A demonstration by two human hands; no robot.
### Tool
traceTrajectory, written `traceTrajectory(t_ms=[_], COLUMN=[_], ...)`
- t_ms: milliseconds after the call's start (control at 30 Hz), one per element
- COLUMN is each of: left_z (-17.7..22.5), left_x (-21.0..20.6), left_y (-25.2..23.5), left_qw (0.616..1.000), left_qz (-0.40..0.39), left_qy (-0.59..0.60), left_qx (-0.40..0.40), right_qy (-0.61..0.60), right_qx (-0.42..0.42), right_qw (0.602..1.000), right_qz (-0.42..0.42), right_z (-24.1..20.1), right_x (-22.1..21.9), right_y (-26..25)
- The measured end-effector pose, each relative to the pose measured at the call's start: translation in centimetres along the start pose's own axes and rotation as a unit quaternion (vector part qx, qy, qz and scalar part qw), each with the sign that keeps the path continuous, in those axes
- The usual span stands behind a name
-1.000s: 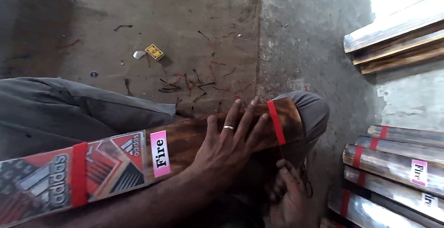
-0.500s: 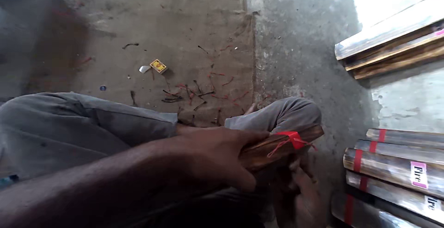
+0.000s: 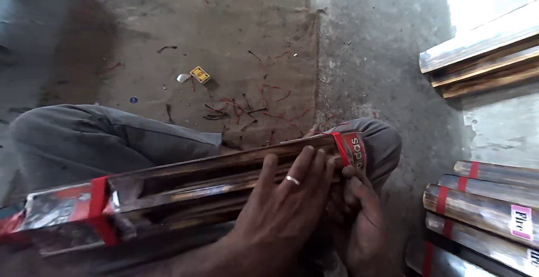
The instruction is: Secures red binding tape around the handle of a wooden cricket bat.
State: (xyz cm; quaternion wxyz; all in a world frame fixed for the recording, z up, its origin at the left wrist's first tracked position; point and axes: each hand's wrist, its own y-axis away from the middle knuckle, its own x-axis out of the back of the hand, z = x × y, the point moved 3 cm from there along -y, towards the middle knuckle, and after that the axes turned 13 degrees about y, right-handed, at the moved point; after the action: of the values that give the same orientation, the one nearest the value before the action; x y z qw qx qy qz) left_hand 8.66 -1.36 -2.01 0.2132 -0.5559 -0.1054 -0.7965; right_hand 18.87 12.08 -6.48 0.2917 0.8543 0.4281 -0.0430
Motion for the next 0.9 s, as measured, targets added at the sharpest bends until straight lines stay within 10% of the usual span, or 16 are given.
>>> traceTrajectory(t_ms=[333, 900], left_z=[-0.7, -3.3], left_x=[-1.6, 2.2], left_y=[-0.6, -3.9], left_qw=[0.996, 0.982], left_qz=[-0.005, -0.112], left_qy=[-0.081, 0.153], left_qx=[-0.035, 0.005], right_qy=[0.013, -0.061], right_qx=[-0.019, 0.011], right_qw=[0.998, 0.998], right_qz=[0.055, 0.005], right_z=[2.5, 2.7], right_x=[2.5, 0.8], right_y=[4.8, 3.8])
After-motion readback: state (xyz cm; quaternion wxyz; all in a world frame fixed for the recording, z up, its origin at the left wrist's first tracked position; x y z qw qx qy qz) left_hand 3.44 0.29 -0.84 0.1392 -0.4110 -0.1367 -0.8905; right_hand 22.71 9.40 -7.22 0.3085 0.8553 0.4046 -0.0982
